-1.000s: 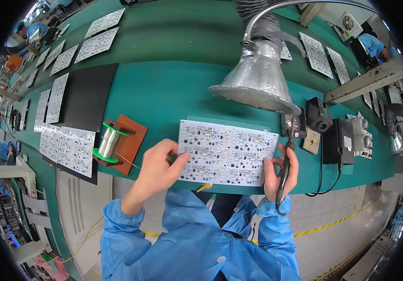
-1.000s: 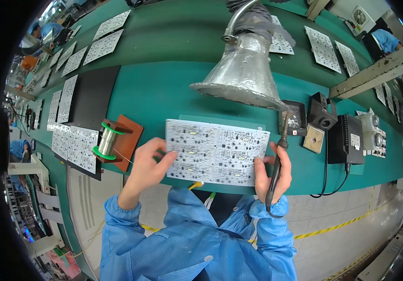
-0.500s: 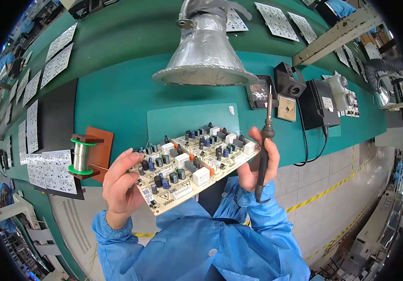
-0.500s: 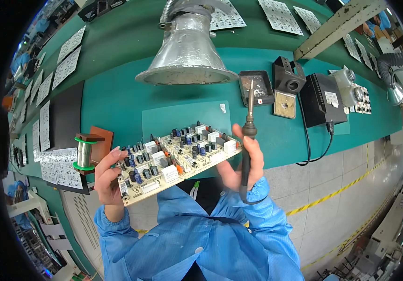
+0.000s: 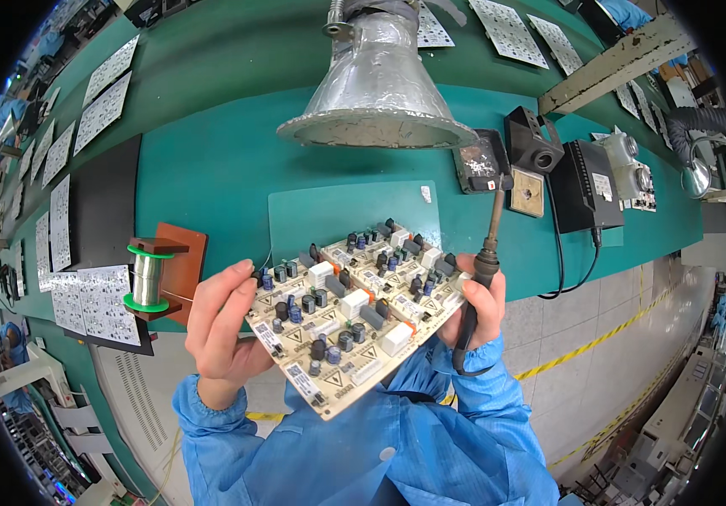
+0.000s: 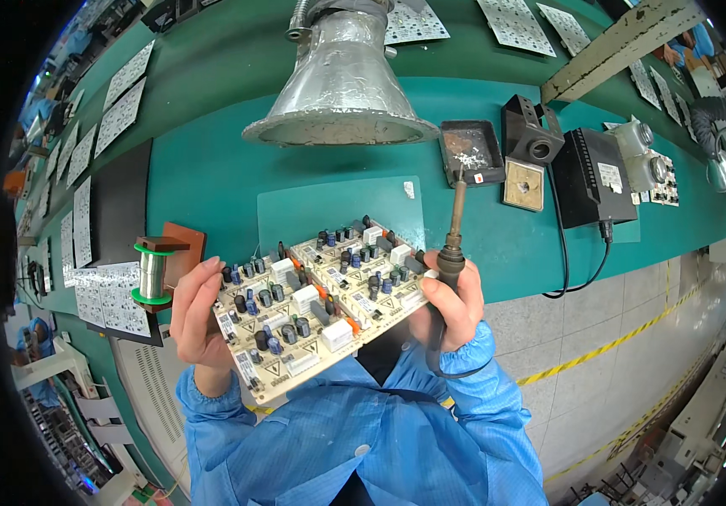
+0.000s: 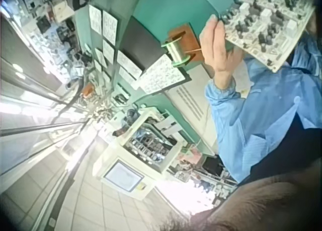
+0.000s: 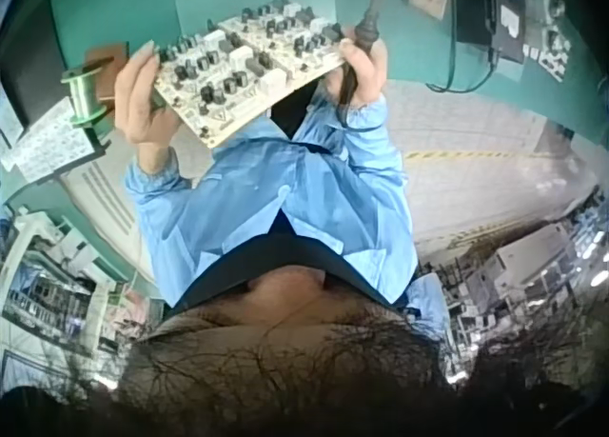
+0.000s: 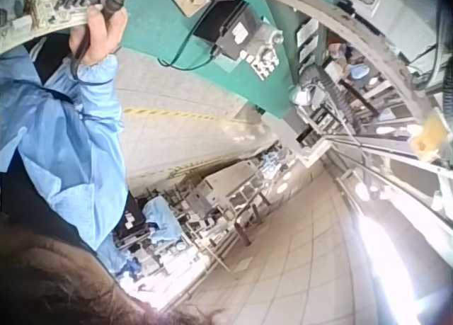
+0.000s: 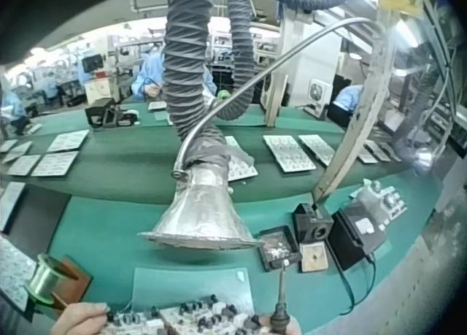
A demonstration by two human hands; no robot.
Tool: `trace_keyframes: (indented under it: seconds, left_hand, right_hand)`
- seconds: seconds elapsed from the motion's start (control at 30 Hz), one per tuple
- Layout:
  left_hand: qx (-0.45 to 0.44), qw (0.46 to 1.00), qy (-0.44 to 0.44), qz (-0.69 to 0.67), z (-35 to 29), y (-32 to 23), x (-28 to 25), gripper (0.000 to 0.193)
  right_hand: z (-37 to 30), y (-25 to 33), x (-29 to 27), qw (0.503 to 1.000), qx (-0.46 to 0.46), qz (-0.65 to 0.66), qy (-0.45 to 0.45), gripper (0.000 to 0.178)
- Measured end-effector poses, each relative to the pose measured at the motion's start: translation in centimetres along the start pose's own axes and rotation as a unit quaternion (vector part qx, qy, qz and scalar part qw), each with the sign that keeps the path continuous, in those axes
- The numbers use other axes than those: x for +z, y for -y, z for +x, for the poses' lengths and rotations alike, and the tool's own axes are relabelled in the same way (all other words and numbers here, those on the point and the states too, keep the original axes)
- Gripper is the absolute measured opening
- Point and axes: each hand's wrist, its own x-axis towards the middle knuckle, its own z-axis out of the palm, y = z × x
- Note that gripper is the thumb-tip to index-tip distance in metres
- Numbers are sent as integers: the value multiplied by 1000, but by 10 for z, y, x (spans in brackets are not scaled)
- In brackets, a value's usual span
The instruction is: Soldering electronic components onto circuit boards at a manual assembly station.
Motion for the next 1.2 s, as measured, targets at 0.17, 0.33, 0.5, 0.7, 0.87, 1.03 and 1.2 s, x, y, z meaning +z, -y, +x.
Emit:
trace_keyframes:
  seconds: [0.17, 0.33, 0.5, 0.7, 0.87, 1.03, 1.2]
  left_hand:
    - [34, 999, -7, -3, 6, 0, 0, 43]
    - [48, 998, -27, -14, 19, -12, 5, 40]
    - [82, 994, -57, -42, 28, -13, 17, 37]
    - [79, 995, -52, -44, 31, -18, 12, 40]
    - [77, 994, -60, -42, 30, -13, 14, 40]
    - [66, 995, -67, -40, 29, -11, 13, 40]
    - [43, 997, -61, -31, 23, -4, 13, 38]
  right_hand:
    - [-12, -3, 6, 997, 37, 61, -18, 43]
    - [-16, -8, 2, 998, 40, 47, -30, 43]
    - [-27, -18, 0, 989, 65, 125, -52, 33]
    - [-23, -21, 3, 990, 45, 115, -61, 36]
    - [-16, -20, 8, 993, 34, 80, -83, 31]
    - [-7, -15, 7, 995, 32, 61, -76, 29]
    - [1, -9, 8, 995, 38, 64, -70, 30]
